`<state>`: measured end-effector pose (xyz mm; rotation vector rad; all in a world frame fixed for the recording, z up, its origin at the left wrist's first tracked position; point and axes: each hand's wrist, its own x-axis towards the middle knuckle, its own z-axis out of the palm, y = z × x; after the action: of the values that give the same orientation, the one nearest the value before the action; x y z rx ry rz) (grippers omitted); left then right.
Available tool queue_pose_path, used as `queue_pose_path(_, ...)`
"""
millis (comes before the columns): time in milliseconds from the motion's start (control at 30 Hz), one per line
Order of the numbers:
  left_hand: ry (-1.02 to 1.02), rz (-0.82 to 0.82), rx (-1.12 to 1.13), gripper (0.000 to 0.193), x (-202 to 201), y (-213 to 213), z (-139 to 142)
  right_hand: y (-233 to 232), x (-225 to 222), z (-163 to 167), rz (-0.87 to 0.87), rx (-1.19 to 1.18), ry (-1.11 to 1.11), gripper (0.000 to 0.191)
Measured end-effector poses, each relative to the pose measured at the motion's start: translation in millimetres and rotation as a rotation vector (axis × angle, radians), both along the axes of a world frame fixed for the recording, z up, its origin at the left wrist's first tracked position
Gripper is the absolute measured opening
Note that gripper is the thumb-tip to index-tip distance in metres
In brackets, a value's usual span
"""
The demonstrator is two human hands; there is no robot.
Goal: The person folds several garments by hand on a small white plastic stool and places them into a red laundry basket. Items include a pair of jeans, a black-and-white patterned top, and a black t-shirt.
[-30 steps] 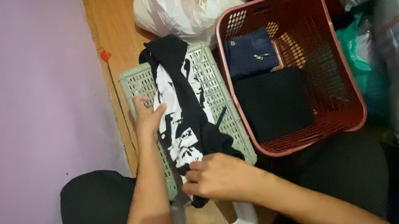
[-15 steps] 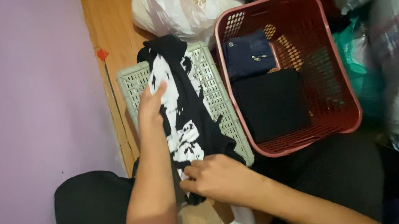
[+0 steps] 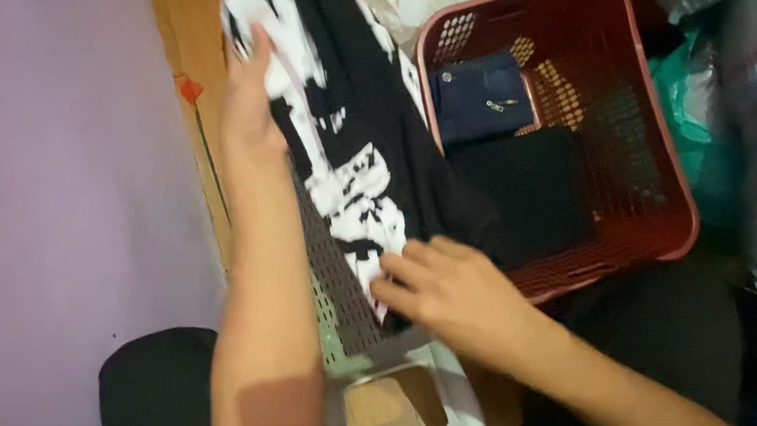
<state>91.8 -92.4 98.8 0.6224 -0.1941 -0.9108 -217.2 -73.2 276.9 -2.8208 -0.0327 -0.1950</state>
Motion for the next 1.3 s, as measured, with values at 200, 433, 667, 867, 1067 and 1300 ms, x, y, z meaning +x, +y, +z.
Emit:
queue_pose_path(200,0.008,0.107,0.453,0.047,-48.1,51.2,-60.2,21.2,6.1,-9.5,0.144,0.216,0.244,0.032)
queue_pose_path(433,-0.161,0.217,0.79,0.049,-72.5,85.4,-90.0,40.2,-6.3,-87.9,0.229,0.123,0.392,0.04)
queue_pose_path(667,-0.35,0.15,0.942,0.051,-81.2,106.7,-99.2,80.7,-5.5,-151.6,0.252,0.089,0.536,0.085)
queue_pose_path(867,-0.561,0.11,1.081,0.053,-82.9,113.8,-103.0,33.8,6.5,-175.6,0.245,0.681,0.78,0.057)
queue_pose_path(1067,-0.663,0.13,1.118,0.053,-87.8,118.8,-95.5,-53.6,31.5,-204.1,-0.664,0.545,0.066,0.056)
queue_pose_path(1300,-0.84,0.158,1.145,0.08,-95.3,119.6,-103.2,-52.9,26.8,-219.3,-0.677,1.252,0.481,0.075)
